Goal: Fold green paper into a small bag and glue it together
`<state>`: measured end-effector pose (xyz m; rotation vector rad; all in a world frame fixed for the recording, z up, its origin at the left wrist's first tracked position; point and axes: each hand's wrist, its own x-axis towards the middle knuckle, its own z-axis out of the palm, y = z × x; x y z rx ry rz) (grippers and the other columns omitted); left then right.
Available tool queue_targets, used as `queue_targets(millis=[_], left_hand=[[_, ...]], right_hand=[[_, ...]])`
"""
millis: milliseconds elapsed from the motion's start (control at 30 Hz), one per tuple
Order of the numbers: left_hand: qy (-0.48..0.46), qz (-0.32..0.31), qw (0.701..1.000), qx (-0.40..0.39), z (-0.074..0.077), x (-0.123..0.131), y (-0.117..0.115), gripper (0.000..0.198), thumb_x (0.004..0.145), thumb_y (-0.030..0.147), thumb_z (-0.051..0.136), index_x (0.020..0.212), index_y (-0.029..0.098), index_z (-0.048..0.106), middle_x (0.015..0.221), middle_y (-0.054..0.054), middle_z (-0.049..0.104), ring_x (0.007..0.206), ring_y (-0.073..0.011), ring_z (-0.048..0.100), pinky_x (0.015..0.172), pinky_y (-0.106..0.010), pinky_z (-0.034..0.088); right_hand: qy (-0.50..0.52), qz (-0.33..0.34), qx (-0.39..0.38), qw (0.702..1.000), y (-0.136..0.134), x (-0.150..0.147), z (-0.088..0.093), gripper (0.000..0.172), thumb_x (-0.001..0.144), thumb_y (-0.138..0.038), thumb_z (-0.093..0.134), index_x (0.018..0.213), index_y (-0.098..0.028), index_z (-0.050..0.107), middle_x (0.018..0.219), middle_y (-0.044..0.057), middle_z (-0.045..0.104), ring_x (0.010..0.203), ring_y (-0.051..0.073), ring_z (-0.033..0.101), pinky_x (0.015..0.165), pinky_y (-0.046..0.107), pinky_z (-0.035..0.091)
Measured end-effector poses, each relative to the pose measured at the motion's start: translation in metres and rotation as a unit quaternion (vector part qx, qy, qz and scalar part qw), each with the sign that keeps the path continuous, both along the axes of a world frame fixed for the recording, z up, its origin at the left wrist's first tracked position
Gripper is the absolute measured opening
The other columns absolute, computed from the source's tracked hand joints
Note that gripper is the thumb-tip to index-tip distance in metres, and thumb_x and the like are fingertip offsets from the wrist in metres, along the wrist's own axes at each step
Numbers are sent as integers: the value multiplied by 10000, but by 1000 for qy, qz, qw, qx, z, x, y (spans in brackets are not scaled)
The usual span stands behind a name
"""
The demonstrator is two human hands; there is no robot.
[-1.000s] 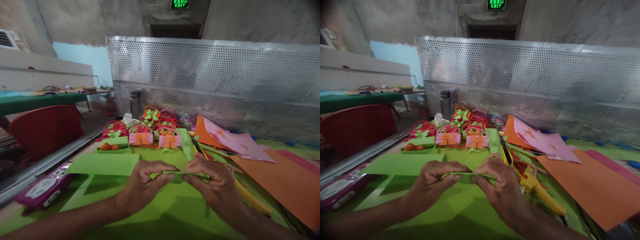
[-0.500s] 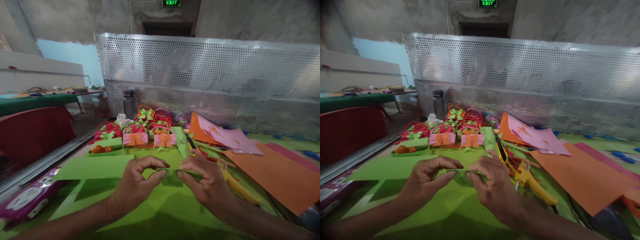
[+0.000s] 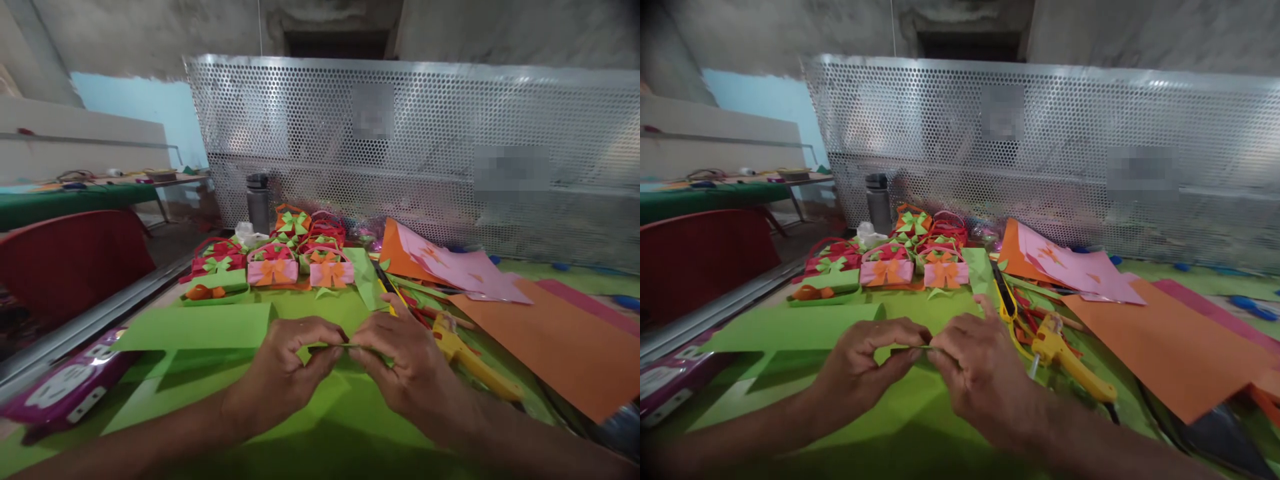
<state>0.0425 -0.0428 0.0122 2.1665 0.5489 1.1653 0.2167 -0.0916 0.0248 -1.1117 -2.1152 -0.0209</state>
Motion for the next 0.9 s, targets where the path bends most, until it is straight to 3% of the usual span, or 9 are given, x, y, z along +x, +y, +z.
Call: queue_targets(millis=[100,200,333,467,600,700,833,900], left_hand=[[10,14,999,-49,0,-1,2,90,785,144,560,765,148,648,760,-24,685,689,-132,621,627,-202,462],[74,41,994,-72,1,0,3,124,803,176,532,755,151,644,698,-11,658,631,-128,581,580,-207,431],[190,50,980,36,5,4,1,181,820,197,514,669,155,604,572,13,556,540,-115,486,519,-225,337],[184,28,976,113,12,2,0,314,884,245,431,619,158,574,554,2,507,540,-123,465,534,-242,320],[139,41,986,76,18,-3,1,276,880,255,443,698,168,631,586,-3,565,523,-119,486,521,-228,334],[160,63,984,45,15,-4,3,241,855,233,475,700,162,645,543,11,559,479,-107,474,479,-216,317],[208,50,976,48,9,0,4,175,799,168,510,711,149,660,589,-1,598,522,-112,502,507,-219,323],[190,46,981,5,11,-1,6,196,793,169,504,656,149,642,547,16,560,493,-101,465,484,-216,302]], right_hand=[[0,-33,-46,998,2,1,0,103,811,-168,553,710,-182,569,640,-21,579,621,114,528,600,251,363],[-16,-56,-81,995,4,2,0,109,813,-166,533,721,-192,584,659,-21,582,642,121,534,668,283,378],[-64,-42,-66,995,4,2,0,181,841,-151,474,707,-182,591,639,-2,566,644,135,533,731,321,385],[-57,-39,-61,996,4,2,5,160,816,-152,505,687,-193,590,624,-4,579,621,133,527,740,321,396],[-66,-69,-93,991,8,6,12,213,755,-189,590,555,-189,518,553,-39,544,537,110,492,871,446,330],[-85,-79,-96,989,12,8,11,271,735,-169,591,497,-182,462,528,-51,511,532,104,482,927,503,261],[-122,-42,-88,988,12,3,5,236,746,-107,553,527,-192,529,532,-30,538,569,129,515,877,448,345],[-110,-45,-84,989,11,4,7,147,758,-137,578,627,-199,605,597,-6,595,614,151,552,868,450,361]])
